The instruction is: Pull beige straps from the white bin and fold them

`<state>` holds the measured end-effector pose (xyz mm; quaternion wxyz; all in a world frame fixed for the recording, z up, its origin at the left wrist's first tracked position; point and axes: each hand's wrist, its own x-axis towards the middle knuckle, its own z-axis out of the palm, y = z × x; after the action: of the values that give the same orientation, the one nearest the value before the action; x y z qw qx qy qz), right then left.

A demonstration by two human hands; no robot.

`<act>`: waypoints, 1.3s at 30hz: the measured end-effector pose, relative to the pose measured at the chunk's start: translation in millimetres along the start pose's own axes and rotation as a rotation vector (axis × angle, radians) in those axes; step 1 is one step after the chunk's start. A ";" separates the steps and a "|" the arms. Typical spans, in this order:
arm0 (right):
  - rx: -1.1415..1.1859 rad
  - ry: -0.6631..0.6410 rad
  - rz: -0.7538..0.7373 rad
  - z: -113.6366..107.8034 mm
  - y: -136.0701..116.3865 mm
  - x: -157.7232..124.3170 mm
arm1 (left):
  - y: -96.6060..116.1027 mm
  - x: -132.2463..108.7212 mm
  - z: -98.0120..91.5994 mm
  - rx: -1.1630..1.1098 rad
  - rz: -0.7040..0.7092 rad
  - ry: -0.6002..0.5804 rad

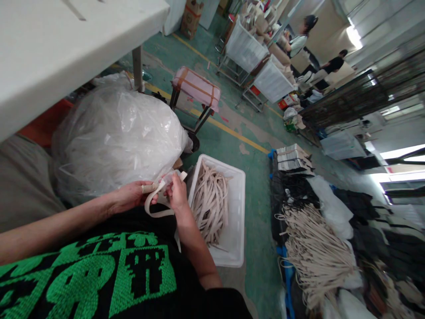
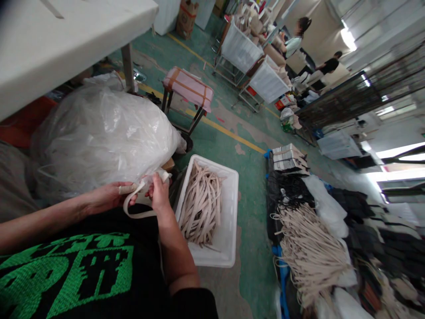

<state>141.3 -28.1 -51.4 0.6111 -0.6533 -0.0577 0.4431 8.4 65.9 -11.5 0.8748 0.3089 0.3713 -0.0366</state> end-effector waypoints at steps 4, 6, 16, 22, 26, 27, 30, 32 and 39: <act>-0.157 0.072 -0.147 -10.0 -13.6 7.3 | 1.4 1.8 -0.9 0.043 0.009 0.049; -0.255 0.043 -0.227 -12.6 -18.5 8.1 | 1.6 3.0 -1.3 0.073 -0.001 0.034; -0.528 -0.301 -0.120 -29.3 -1.9 -15.1 | -0.5 8.0 -2.9 0.004 0.001 0.129; -0.885 -0.316 -0.341 -31.5 7.2 -70.3 | 1.4 14.5 0.0 -0.099 0.019 0.211; -0.621 -0.235 -0.113 -22.9 12.5 -72.2 | 0.7 13.5 1.9 -0.172 0.021 0.172; -0.534 -0.237 -0.036 -21.6 11.8 -69.3 | -0.1 12.3 2.4 -0.162 0.025 0.136; -0.358 -0.221 0.062 -18.8 5.4 -59.2 | -3.3 8.2 4.0 -0.042 0.050 0.002; -0.296 -0.197 0.041 -16.9 0.6 -54.4 | -4.5 6.5 4.8 0.040 0.093 -0.051; -0.329 -0.245 0.012 -9.4 0.3 -57.3 | 12.7 17.2 7.3 0.004 0.151 0.034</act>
<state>112.8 -70.5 -23.8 0.4818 -0.6859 -0.1995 0.5076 29.1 74.9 -12.7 0.8680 0.3386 0.3616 0.0338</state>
